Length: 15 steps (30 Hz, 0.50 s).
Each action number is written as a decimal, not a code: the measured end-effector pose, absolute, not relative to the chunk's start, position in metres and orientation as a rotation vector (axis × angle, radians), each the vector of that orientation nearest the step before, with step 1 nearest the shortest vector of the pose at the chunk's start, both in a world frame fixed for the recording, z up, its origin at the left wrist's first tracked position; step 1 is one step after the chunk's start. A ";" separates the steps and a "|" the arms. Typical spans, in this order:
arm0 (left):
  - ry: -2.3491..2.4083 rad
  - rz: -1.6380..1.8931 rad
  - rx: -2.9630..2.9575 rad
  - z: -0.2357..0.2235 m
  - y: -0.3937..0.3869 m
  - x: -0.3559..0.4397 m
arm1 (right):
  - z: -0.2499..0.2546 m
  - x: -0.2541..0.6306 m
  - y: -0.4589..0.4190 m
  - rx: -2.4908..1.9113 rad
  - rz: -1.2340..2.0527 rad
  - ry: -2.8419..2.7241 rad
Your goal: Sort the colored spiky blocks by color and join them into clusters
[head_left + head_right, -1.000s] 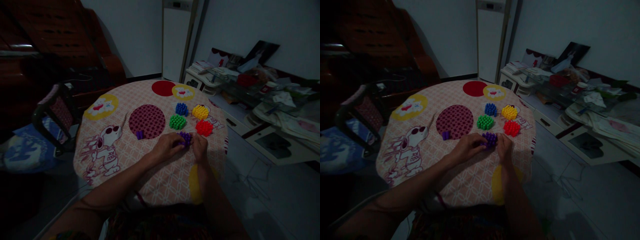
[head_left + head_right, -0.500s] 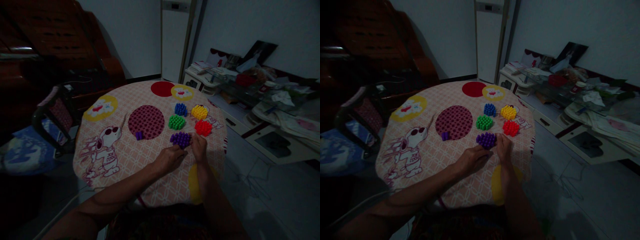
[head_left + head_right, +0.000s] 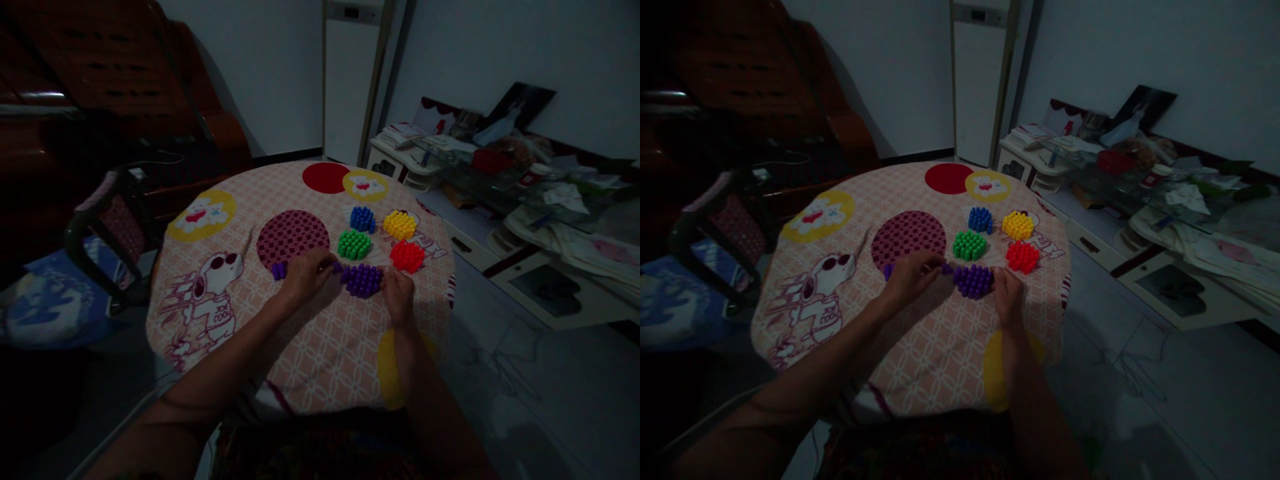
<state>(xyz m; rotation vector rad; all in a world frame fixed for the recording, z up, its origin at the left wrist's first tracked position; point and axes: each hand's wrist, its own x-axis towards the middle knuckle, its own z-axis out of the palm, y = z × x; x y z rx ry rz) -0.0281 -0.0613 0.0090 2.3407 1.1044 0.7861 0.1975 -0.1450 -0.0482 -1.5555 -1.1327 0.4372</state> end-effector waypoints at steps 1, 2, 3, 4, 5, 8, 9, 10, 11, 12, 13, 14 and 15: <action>1.160 0.802 2.319 0.010 -0.057 -0.024 | -0.048 0.197 -0.145 -1.558 0.439 -1.132; 1.199 0.813 2.303 0.011 -0.053 -0.020 | -0.048 0.197 -0.145 -1.560 0.442 -1.134; 1.220 0.817 2.298 0.012 -0.049 -0.015 | -0.048 0.197 -0.145 -1.563 0.443 -1.135; 1.229 0.812 2.304 0.011 -0.047 -0.010 | -0.048 0.197 -0.145 -1.565 0.444 -1.136; 1.228 0.799 2.317 0.010 -0.044 -0.005 | -0.049 0.197 -0.145 -1.566 0.445 -1.136; 1.191 0.738 2.358 0.005 -0.041 0.007 | -0.050 0.198 -0.145 -1.562 0.450 -1.128; 1.168 0.728 2.362 0.003 -0.040 0.011 | -0.050 0.198 -0.145 -1.561 0.454 -1.125; 1.140 0.723 2.361 0.000 -0.040 0.013 | -0.050 0.198 -0.145 -1.560 0.458 -1.125; 1.115 0.721 2.362 -0.002 -0.040 0.015 | -0.050 0.198 -0.145 -1.559 0.460 -1.126; 1.093 0.717 2.365 -0.004 -0.041 0.017 | -0.050 0.198 -0.145 -1.559 0.461 -1.127; 1.075 0.709 2.369 -0.006 -0.041 0.018 | -0.049 0.198 -0.145 -1.557 0.463 -1.129; 1.061 0.697 2.373 -0.007 -0.042 0.019 | -0.048 0.198 -0.145 -1.552 0.468 -1.131; 1.052 0.684 2.375 -0.008 -0.043 0.019 | -0.048 0.198 -0.145 -1.545 0.473 -1.131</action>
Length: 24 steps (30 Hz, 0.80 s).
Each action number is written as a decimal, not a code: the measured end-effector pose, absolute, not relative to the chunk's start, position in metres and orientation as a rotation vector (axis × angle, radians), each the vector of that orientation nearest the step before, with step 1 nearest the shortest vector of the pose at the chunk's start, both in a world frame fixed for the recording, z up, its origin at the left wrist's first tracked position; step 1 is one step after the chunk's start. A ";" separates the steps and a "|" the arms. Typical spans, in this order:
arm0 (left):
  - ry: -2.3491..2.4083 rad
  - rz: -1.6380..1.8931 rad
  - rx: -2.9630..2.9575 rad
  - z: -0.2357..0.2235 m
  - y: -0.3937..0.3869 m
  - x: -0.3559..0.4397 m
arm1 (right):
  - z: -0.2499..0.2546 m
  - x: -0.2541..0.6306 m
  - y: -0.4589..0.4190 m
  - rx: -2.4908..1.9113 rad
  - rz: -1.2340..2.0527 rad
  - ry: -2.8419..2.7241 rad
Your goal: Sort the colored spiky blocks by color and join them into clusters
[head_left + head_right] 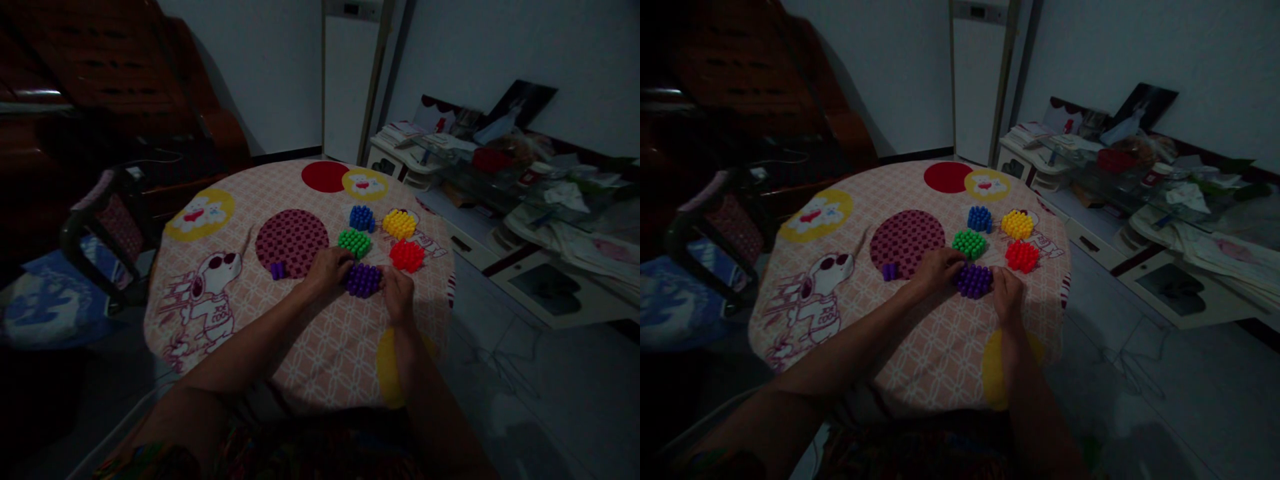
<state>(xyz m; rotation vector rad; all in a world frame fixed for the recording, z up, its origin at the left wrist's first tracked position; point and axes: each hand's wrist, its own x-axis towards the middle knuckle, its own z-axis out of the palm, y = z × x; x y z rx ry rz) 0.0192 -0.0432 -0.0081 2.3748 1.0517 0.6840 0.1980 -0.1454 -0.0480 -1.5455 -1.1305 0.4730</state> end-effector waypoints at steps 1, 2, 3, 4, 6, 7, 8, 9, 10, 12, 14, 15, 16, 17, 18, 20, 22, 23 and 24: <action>1.044 0.673 2.373 -0.009 -0.044 0.020 | -0.048 0.198 -0.145 -1.538 0.479 -1.129; 1.035 0.664 2.368 -0.009 -0.045 0.019 | -0.048 0.198 -0.145 -1.532 0.488 -1.127; 1.023 0.659 2.360 -0.008 -0.046 0.019 | -0.048 0.198 -0.145 -1.529 0.491 -1.125; 1.010 0.659 2.350 -0.007 -0.046 0.018 | -0.048 0.198 -0.145 -1.531 0.490 -1.123; 0.996 0.676 2.323 -0.004 -0.046 0.014 | -0.049 0.198 -0.145 -1.544 0.475 -1.123; 1.002 0.690 2.306 -0.002 -0.045 0.011 | -0.050 0.199 -0.145 -1.550 0.467 -1.124; 1.018 0.708 2.287 0.000 -0.043 0.007 | -0.050 0.199 -0.144 -1.553 0.459 -1.126; 1.042 0.726 2.268 0.003 -0.041 0.001 | -0.051 0.200 -0.144 -1.552 0.456 -1.127; 1.078 0.743 2.249 0.006 -0.039 -0.006 | -0.051 0.200 -0.144 -1.550 0.455 -1.129; 1.174 0.773 2.223 0.012 -0.033 -0.023 | -0.051 0.200 -0.144 -1.545 0.459 -1.130; 1.314 0.788 2.225 0.017 -0.027 -0.044 | -0.050 0.199 -0.144 -1.541 0.465 -1.128; 1.400 0.783 2.237 0.019 -0.024 -0.056 | -0.050 0.199 -0.144 -1.539 0.468 -1.126; 1.491 0.766 2.251 0.020 -0.021 -0.067 | -0.050 0.199 -0.144 -1.538 0.470 -1.125; 1.578 0.734 2.265 0.021 -0.019 -0.078 | -0.049 0.198 -0.145 -1.538 0.470 -1.126; 1.657 0.688 2.275 0.021 -0.017 -0.088 | -0.049 0.198 -0.145 -1.541 0.466 -1.128; 1.774 0.552 2.278 0.020 -0.014 -0.104 | -0.049 0.198 -0.145 -1.552 0.452 -1.139; 1.793 0.361 2.273 0.018 -0.014 -0.114 | -0.049 0.198 -0.145 -1.562 0.434 -1.151; 1.770 0.263 2.275 0.017 -0.015 -0.116 | -0.049 0.198 -0.144 -1.565 0.428 -1.154; 1.740 0.177 2.278 0.016 -0.016 -0.116 | -0.050 0.199 -0.144 -1.567 0.425 -1.155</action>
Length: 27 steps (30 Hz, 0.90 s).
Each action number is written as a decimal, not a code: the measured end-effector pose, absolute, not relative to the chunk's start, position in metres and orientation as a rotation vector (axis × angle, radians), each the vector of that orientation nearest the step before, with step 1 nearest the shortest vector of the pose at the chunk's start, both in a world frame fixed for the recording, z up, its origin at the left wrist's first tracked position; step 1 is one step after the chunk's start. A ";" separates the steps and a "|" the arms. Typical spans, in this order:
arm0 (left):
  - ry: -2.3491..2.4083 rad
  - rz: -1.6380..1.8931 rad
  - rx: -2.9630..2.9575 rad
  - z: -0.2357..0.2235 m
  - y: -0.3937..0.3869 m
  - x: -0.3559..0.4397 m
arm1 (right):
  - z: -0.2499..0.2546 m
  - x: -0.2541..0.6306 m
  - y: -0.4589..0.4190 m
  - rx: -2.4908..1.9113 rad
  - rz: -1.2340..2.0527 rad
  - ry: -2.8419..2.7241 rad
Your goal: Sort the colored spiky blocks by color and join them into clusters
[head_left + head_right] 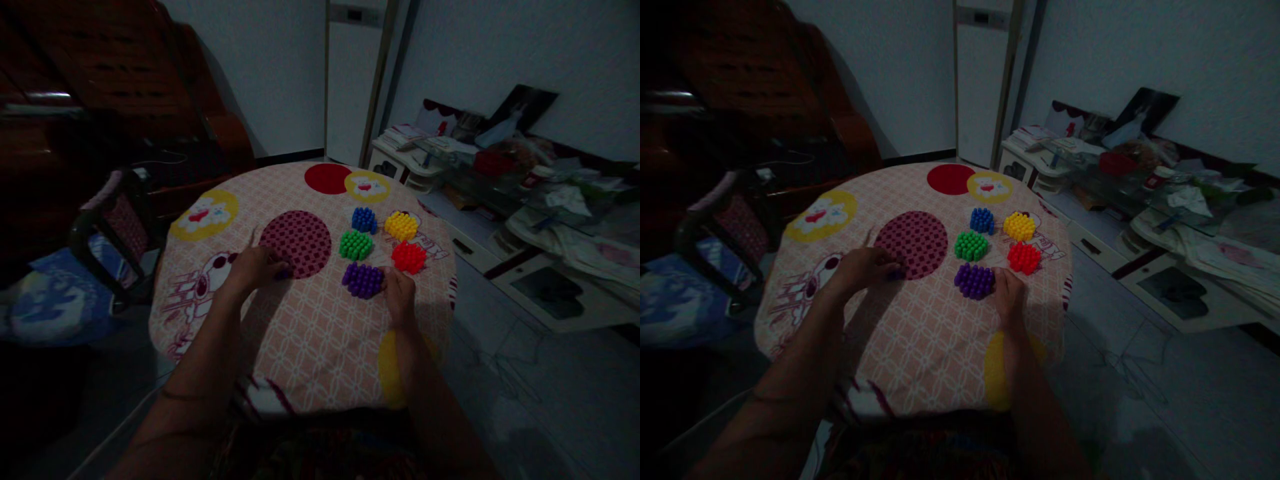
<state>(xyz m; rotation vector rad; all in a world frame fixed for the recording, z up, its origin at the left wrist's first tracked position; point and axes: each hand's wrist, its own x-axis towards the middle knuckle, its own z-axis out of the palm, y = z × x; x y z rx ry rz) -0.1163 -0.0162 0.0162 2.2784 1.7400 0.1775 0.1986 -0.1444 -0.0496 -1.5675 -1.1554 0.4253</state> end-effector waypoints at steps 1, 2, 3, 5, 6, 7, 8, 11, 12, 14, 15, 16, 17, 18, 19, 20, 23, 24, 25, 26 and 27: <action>1.713 0.113 2.287 0.015 -0.018 -0.116 | -0.050 0.199 -0.144 -1.569 0.426 -1.155; 1.693 0.078 2.303 0.013 -0.019 -0.114 | -0.050 0.199 -0.144 -1.571 0.430 -1.153; 1.681 0.071 2.321 0.012 -0.021 -0.112 | -0.049 0.199 -0.144 -1.572 0.434 -1.151; 1.658 0.111 2.346 0.010 -0.023 -0.107 | -0.048 0.198 -0.145 -1.572 0.435 -1.151; 1.633 0.146 2.350 0.010 -0.024 -0.104 | -0.048 0.198 -0.145 -1.571 0.432 -1.150; 1.597 0.185 2.341 0.011 -0.025 -0.101 | -0.047 0.198 -0.145 -1.569 0.430 -1.151; 1.545 0.231 2.322 0.012 -0.026 -0.098 | -0.047 0.198 -0.146 -1.569 0.428 -1.151; 1.292 0.397 2.261 0.017 -0.032 -0.085 | -0.048 0.198 -0.146 -1.571 0.435 -1.147; 1.201 0.451 2.247 0.018 -0.035 -0.080 | -0.049 0.198 -0.145 -1.570 0.439 -1.147; 1.081 0.535 2.210 0.019 -0.043 -0.069 | -0.050 0.199 -0.145 -1.567 0.442 -1.142; 1.052 0.560 2.178 0.019 -0.047 -0.064 | -0.051 0.199 -0.145 -1.564 0.444 -1.141; 1.036 0.579 2.133 0.018 -0.051 -0.059 | -0.051 0.199 -0.145 -1.564 0.444 -1.142; 1.024 0.593 2.079 0.017 -0.055 -0.055 | -0.052 0.199 -0.144 -1.566 0.443 -1.144; 1.016 0.601 2.023 0.015 -0.059 -0.051 | -0.052 0.200 -0.144 -1.570 0.440 -1.145; 1.007 0.606 1.971 0.013 -0.062 -0.048 | -0.052 0.200 -0.144 -1.574 0.437 -1.146; 0.995 0.605 1.927 0.011 -0.065 -0.045 | -0.052 0.200 -0.144 -1.578 0.435 -1.147; 0.936 0.566 1.850 0.008 -0.070 -0.041 | -0.052 0.200 -0.144 -1.576 0.438 -1.137; 0.915 0.540 1.840 0.007 -0.071 -0.040 | -0.052 0.200 -0.144 -1.572 0.443 -1.133; 0.898 0.513 1.834 0.006 -0.072 -0.039 | -0.052 0.200 -0.145 -1.567 0.448 -1.131; 0.892 0.488 1.823 0.005 -0.073 -0.038 | -0.052 0.200 -0.145 -1.563 0.452 -1.131; 0.899 0.475 1.800 0.004 -0.074 -0.037 | -0.052 0.200 -0.145 -1.559 0.453 -1.133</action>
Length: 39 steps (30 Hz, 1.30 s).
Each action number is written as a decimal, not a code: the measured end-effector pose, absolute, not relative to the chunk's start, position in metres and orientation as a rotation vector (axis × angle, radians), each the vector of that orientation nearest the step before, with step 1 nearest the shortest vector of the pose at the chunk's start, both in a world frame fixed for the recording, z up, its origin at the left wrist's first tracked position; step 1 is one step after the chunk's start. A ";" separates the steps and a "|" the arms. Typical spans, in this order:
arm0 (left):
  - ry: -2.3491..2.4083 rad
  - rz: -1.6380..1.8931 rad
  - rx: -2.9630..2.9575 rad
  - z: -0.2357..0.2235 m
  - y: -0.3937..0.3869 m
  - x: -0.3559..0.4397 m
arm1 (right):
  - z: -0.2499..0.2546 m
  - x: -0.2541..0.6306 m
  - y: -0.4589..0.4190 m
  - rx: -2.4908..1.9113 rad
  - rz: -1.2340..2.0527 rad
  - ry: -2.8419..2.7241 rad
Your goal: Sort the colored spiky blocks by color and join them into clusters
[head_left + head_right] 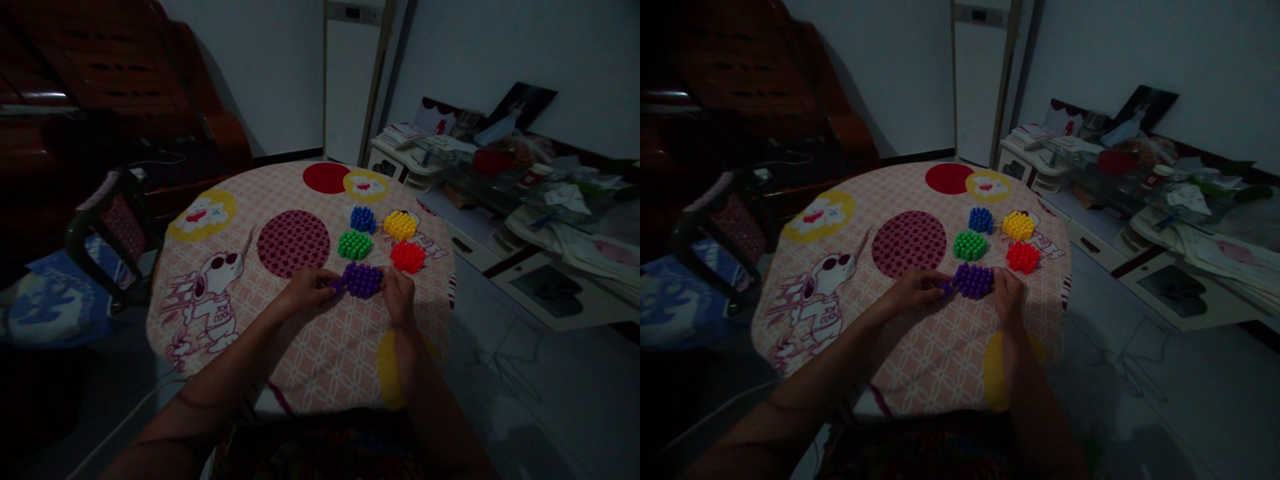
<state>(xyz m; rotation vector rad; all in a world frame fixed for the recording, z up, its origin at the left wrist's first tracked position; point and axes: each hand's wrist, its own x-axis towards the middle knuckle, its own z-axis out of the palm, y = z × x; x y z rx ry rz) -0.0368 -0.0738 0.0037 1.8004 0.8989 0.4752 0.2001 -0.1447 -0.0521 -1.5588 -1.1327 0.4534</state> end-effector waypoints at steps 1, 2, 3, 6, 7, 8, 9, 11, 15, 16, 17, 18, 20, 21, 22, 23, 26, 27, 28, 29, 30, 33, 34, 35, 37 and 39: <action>0.915 0.474 1.761 0.002 -0.075 -0.035 | -0.052 0.200 -0.145 -1.556 0.454 -1.136; 0.935 0.490 1.704 -0.001 -0.076 -0.032 | -0.052 0.200 -0.145 -1.553 0.456 -1.139; 0.954 0.517 1.635 -0.004 -0.078 -0.030 | -0.052 0.200 -0.145 -1.551 0.457 -1.140; 0.965 0.629 1.427 -0.016 -0.083 -0.020 | -0.051 0.199 -0.145 -1.543 0.465 -1.137; 0.949 0.661 1.371 -0.019 -0.085 -0.017 | -0.051 0.199 -0.145 -1.542 0.466 -1.135; 0.930 0.695 1.320 -0.022 -0.086 -0.015 | -0.050 0.199 -0.145 -1.542 0.465 -1.133; 0.911 0.724 1.281 -0.024 -0.087 -0.013 | -0.050 0.199 -0.145 -1.542 0.464 -1.131; 0.878 0.757 1.245 -0.025 -0.089 -0.012 | -0.050 0.198 -0.145 -1.543 0.466 -1.127; 0.899 0.755 1.367 -0.019 -0.091 -0.013 | -0.049 0.198 -0.146 -1.542 0.470 -1.128; 0.921 0.756 1.414 -0.017 -0.092 -0.013 | -0.048 0.198 -0.146 -1.543 0.464 -1.130; 0.943 0.757 1.458 -0.016 -0.093 -0.012 | -0.048 0.198 -0.146 -1.544 0.458 -1.133; 0.964 0.758 1.493 -0.016 -0.094 -0.011 | -0.048 0.198 -0.146 -1.545 0.454 -1.137; 0.998 0.755 1.529 -0.018 -0.097 -0.009 | -0.048 0.198 -0.146 -1.548 0.450 -1.141; 1.008 0.750 1.537 -0.019 -0.098 -0.007 | -0.048 0.198 -0.146 -1.552 0.449 -1.143; 1.012 0.741 1.543 -0.021 -0.098 -0.006 | -0.048 0.198 -0.145 -1.556 0.448 -1.145; 1.011 0.736 1.545 -0.023 -0.098 -0.006 | -0.047 0.198 -0.145 -1.562 0.446 -1.146; 1.008 0.736 1.538 -0.025 -0.098 -0.008 | -0.047 0.198 -0.146 -1.574 0.442 -1.142; 1.018 0.742 1.540 -0.024 -0.097 -0.009 | -0.047 0.198 -0.145 -1.574 0.442 -1.139; 1.032 0.747 1.549 -0.023 -0.097 -0.011 | -0.047 0.198 -0.145 -1.573 0.442 -1.132; 1.051 0.754 1.566 -0.021 -0.097 -0.012 | -0.048 0.198 -0.145 -1.570 0.442 -1.126; 1.072 0.766 1.591 -0.020 -0.097 -0.014 | -0.048 0.198 -0.145 -1.568 0.441 -1.120; 1.127 0.834 1.698 -0.017 -0.099 -0.018 | -0.050 0.197 -0.143 -1.558 0.442 -1.100; 1.139 0.873 1.743 -0.016 -0.099 -0.019 | -0.050 0.196 -0.143 -1.556 0.443 -1.091; 1.143 0.920 1.796 -0.016 -0.099 -0.020 | -0.051 0.195 -0.143 -1.554 0.445 -1.081; 1.112 1.011 1.939 -0.016 -0.099 -0.019 | -0.051 0.193 -0.145 -1.550 0.429 -1.046; 1.030 1.068 2.117 -0.017 -0.096 -0.014 | -0.049 0.196 -0.148 -1.551 0.356 -0.978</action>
